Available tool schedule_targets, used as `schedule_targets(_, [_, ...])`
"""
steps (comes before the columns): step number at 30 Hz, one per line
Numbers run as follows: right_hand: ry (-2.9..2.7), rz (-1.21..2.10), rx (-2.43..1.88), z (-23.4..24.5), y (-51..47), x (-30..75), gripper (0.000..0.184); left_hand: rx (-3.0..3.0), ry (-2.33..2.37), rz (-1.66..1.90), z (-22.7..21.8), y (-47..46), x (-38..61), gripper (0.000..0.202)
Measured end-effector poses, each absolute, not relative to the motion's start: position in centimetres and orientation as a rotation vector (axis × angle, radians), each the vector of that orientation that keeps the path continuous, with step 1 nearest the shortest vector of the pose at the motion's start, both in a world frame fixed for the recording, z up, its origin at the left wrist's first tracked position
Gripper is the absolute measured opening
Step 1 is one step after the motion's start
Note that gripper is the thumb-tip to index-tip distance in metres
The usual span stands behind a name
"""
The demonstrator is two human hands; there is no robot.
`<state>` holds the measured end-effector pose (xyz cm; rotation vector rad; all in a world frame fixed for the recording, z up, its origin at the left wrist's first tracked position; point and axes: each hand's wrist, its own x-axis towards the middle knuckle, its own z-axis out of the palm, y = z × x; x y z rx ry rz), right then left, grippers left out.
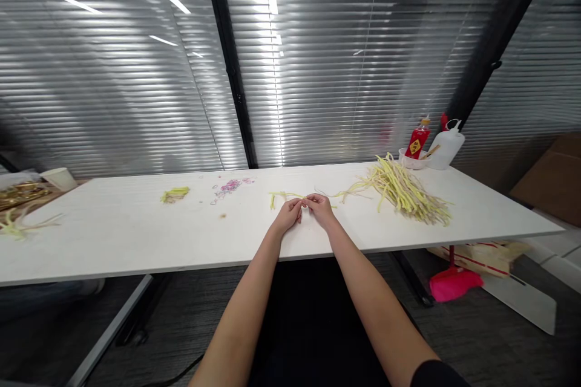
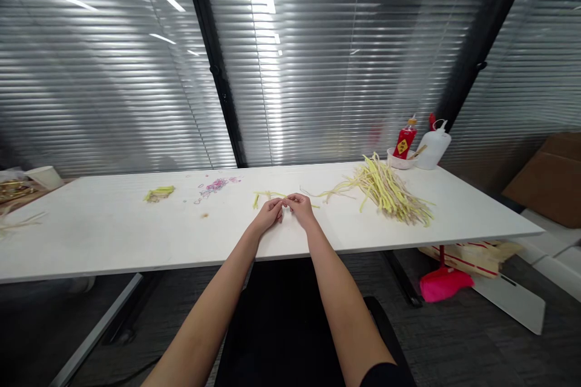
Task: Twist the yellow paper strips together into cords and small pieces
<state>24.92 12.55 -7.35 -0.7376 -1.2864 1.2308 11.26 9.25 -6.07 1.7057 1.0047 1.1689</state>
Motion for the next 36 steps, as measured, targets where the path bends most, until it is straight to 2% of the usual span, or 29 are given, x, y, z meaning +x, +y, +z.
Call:
schedule_targets(10, [-1.249,1.202,-0.823,-7.3,12.5,24.8,0.032,1.651,0.979,1.235,-6.0,9.2,11.4,0.038])
schedule_targets(21, [-1.338,1.366,-0.646,-6.0,11.4,25.2,0.025,1.381,0.766,1.134,-5.3,8.6,10.9,0.032])
schedule_targets(36, [-1.305,1.276,-0.723,-6.2,11.6,25.1,0.023,1.412,0.849,1.117,-5.5,8.9,11.1,0.033])
